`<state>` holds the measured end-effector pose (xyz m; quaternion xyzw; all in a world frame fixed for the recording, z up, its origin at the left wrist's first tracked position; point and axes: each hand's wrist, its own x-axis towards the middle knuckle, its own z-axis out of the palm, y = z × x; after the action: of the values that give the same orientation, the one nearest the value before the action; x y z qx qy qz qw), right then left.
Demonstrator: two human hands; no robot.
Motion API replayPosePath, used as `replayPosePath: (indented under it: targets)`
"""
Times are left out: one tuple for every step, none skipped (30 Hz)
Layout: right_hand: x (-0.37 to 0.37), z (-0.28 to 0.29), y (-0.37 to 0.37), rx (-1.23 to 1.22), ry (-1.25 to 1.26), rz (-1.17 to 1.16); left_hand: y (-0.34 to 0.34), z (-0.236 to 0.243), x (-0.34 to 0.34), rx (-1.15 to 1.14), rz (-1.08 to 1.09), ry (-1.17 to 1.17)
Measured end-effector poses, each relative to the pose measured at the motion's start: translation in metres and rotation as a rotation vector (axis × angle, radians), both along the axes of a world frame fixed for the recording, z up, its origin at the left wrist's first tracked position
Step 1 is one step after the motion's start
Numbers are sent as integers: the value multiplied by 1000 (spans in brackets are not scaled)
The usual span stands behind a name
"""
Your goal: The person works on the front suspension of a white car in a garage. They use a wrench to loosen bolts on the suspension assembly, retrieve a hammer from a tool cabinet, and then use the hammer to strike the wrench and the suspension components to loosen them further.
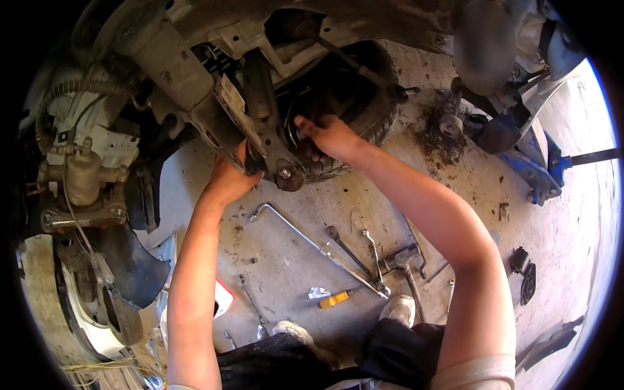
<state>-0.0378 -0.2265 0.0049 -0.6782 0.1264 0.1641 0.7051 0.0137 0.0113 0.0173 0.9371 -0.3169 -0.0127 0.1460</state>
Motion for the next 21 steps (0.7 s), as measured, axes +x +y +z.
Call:
replayPosePath:
  targets:
    - [1,-3,0,-49,3,31,0,0,0,-13,-10,-6]
    - [2,-8,0,-98,7,62,0,-1,1,-26,-20,-13]
    - [0,-16,1,-84,-159,-16,0,-3,1,-42,-25,-17]
    - [-5,-23,4,-70,-324,-93,0,-3,1,-20,-22,-10]
    - [-6,-26,3,-49,-373,-123,-1,-3,1,2,-18,-4]
    - [-8,-23,5,-25,-421,-148,0,-3,0,26,-11,4]
    - [-8,-18,3,6,-352,-125,1,-3,0,11,-14,2]
    - [-8,-10,2,36,-282,-102,1,-2,0,-3,-17,-1]
    - [-6,-4,2,-12,-152,-46,1,0,1,-17,-24,-5]
    - [-1,1,1,-58,-22,10,1,0,1,-24,-25,-6]
    - [2,4,1,-105,107,66,1,-1,0,-30,-25,-7]
    - [2,-1,0,-109,5,55,1,0,1,-38,-26,-10]
    - [1,-11,-4,-119,-93,43,0,-1,1,-39,-23,-10]
    - [0,-19,-7,-129,-191,31,-2,-2,1,-40,-20,-9]
    - [-1,-23,-6,-105,-266,2,-1,-3,1,-39,-9,-8]
    - [-5,-26,-5,-80,-341,-27,0,-3,1,-43,-16,-5]
    - [-6,-27,-4,-56,-415,-57,0,-2,2,-49,-24,-3]
    - [-7,-20,-3,-24,-296,-65,-1,-4,2,-56,-35,4]
    - [-7,-4,0,17,-182,-68,2,-4,1,-44,-25,-4]
    - [-5,3,3,58,-66,-70,4,-5,1,-32,-16,-11]
    - [-3,4,3,22,-21,-41,3,-5,2,-23,-14,-19]
